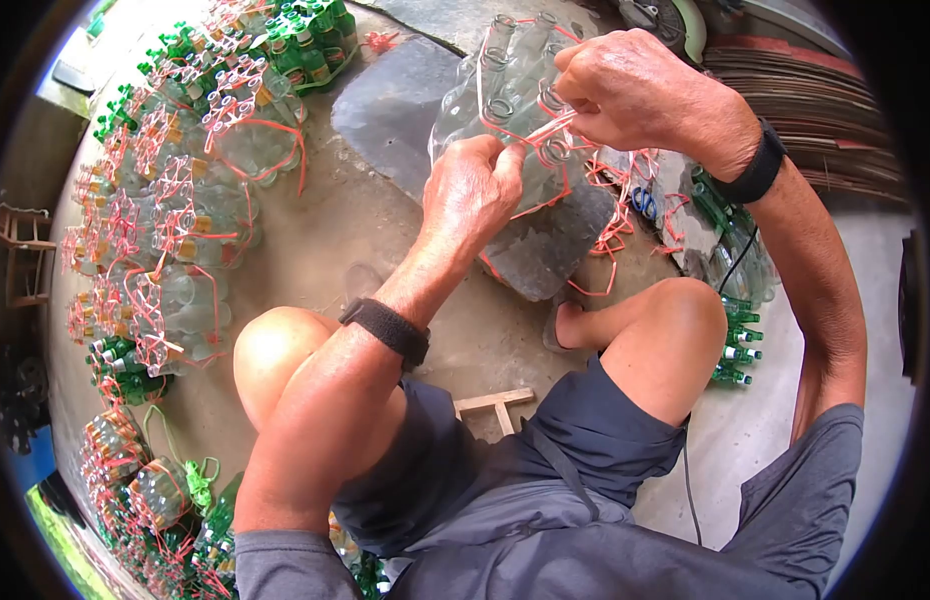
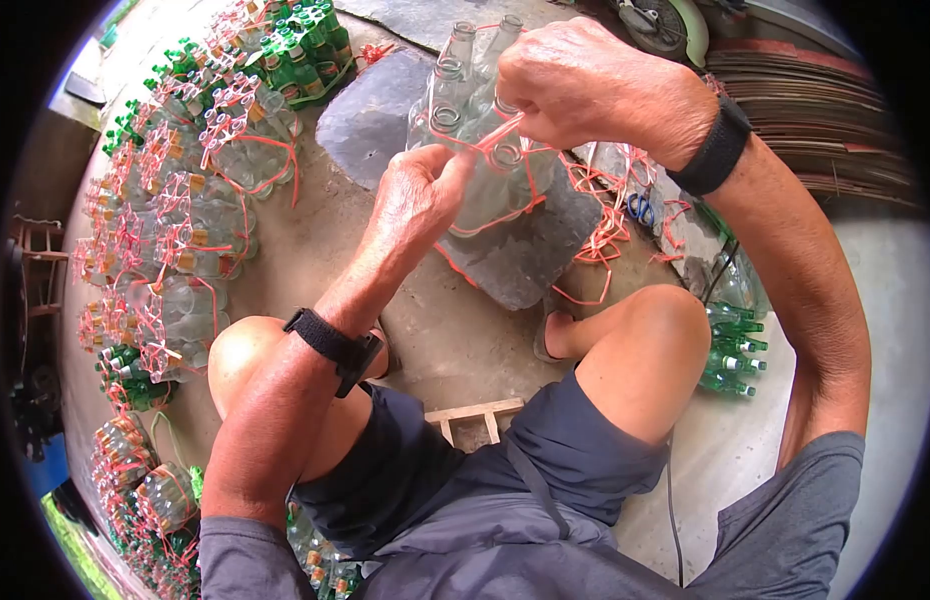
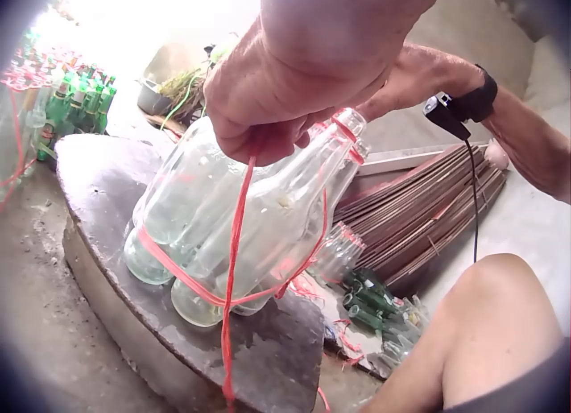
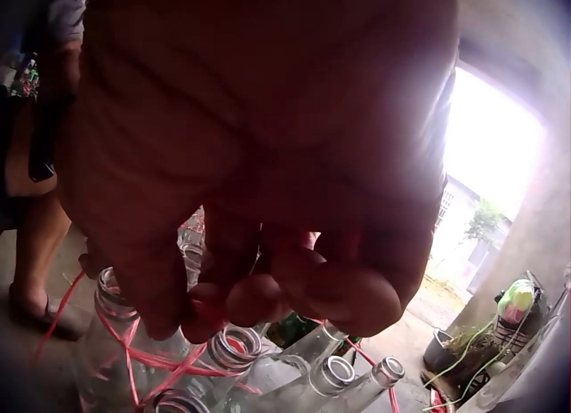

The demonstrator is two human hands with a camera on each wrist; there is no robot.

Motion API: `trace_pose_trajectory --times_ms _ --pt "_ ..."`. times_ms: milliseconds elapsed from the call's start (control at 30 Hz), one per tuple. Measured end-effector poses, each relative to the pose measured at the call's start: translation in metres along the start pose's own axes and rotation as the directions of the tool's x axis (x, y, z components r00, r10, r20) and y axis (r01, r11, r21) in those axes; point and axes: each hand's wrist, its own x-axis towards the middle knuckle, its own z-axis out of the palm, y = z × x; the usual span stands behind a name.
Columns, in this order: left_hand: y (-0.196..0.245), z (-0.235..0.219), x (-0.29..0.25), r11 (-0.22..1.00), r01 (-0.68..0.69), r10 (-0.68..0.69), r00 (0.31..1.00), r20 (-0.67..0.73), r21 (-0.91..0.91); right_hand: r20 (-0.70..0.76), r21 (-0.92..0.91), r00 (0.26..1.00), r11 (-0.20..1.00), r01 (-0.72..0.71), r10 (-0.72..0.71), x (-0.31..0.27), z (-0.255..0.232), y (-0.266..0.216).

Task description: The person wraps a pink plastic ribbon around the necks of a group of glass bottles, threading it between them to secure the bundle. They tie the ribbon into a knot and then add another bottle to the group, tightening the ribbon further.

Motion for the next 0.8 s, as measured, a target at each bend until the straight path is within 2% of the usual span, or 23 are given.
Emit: trace_pose_trajectory --times_ms 33,133,200,233,300,333,367,433,467,500,567,600,633,700,733,800 --pt "0.0 0.0 -0.001 0.998 0.003 -0.004 1.0 0.007 0.061 0.002 0.001 1.0 1.0 0.001 -0.001 0.0 0.0 0.002" --pt "-0.007 0.0 -0.001 0.999 0.035 -0.037 0.995 0.088 0.021 -0.005 0.028 1.0 1.0 0.009 -0.009 -0.002 0.004 0.005" --pt "-0.006 -0.002 -0.002 0.999 0.052 -0.051 0.991 0.125 -0.006 -0.047 0.217 0.998 0.975 0.043 -0.034 -0.002 -0.002 0.006" --pt "-0.005 -0.004 -0.002 0.998 0.061 -0.055 0.987 0.151 -0.034 -0.043 0.222 0.999 0.974 0.04 -0.031 -0.002 -0.002 0.012" --pt "-0.003 -0.008 -0.004 0.997 0.069 -0.064 0.985 0.157 -0.025 0.044 0.572 0.996 0.819 0.04 -0.079 0.002 -0.008 0.015" --pt "-0.002 -0.01 -0.004 0.997 0.075 -0.072 0.987 0.146 -0.021 0.102 0.664 0.994 0.743 -0.089 0.027 -0.004 -0.009 0.011" --pt "-0.001 -0.011 -0.002 0.997 0.078 -0.074 0.989 0.131 -0.019 0.103 0.661 0.994 0.745 -0.092 0.031 -0.005 -0.004 0.01" --pt "0.0 -0.009 -0.002 0.996 0.076 -0.072 0.991 0.111 -0.037 0.109 0.864 0.986 0.478 -0.157 0.126 -0.008 0.015 0.007" --pt "-0.001 -0.009 -0.001 0.997 0.074 -0.071 0.993 0.091 -0.026 0.095 0.839 0.993 0.531 -0.119 0.073 -0.007 0.018 0.013" --pt "-0.002 -0.008 -0.001 0.997 0.073 -0.072 0.995 0.069 -0.014 0.09 0.836 0.993 0.536 -0.116 0.074 -0.009 0.02 0.017" --pt "-0.002 -0.005 0.0 0.998 0.056 -0.056 0.997 0.058 -0.002 0.287 0.875 0.952 0.376 -0.305 0.105 -0.012 0.02 0.021" --pt "-0.003 -0.003 0.0 0.999 0.046 -0.046 0.998 0.052 0.01 0.206 0.871 0.972 0.43 -0.236 0.117 -0.011 0.026 0.021" --pt "-0.003 -0.001 0.0 0.999 0.041 -0.042 0.998 0.051 0.008 0.204 0.87 0.972 0.434 -0.236 0.12 -0.01 0.03 0.024" --pt "-0.001 0.002 0.001 0.999 0.016 -0.014 0.998 0.059 -0.037 0.022 0.765 0.997 0.641 -0.062 0.07 -0.007 0.034 0.031" --pt "-0.001 0.003 0.001 0.999 0.014 -0.011 0.998 0.059 -0.039 0.022 0.763 0.997 0.643 -0.062 0.071 -0.006 0.037 0.034" --pt "-0.002 0.006 0.003 0.99 -0.012 0.017 0.999 0.035 -0.14 0.013 0.667 0.999 0.744 -0.042 0.044 -0.003 0.038 0.039"
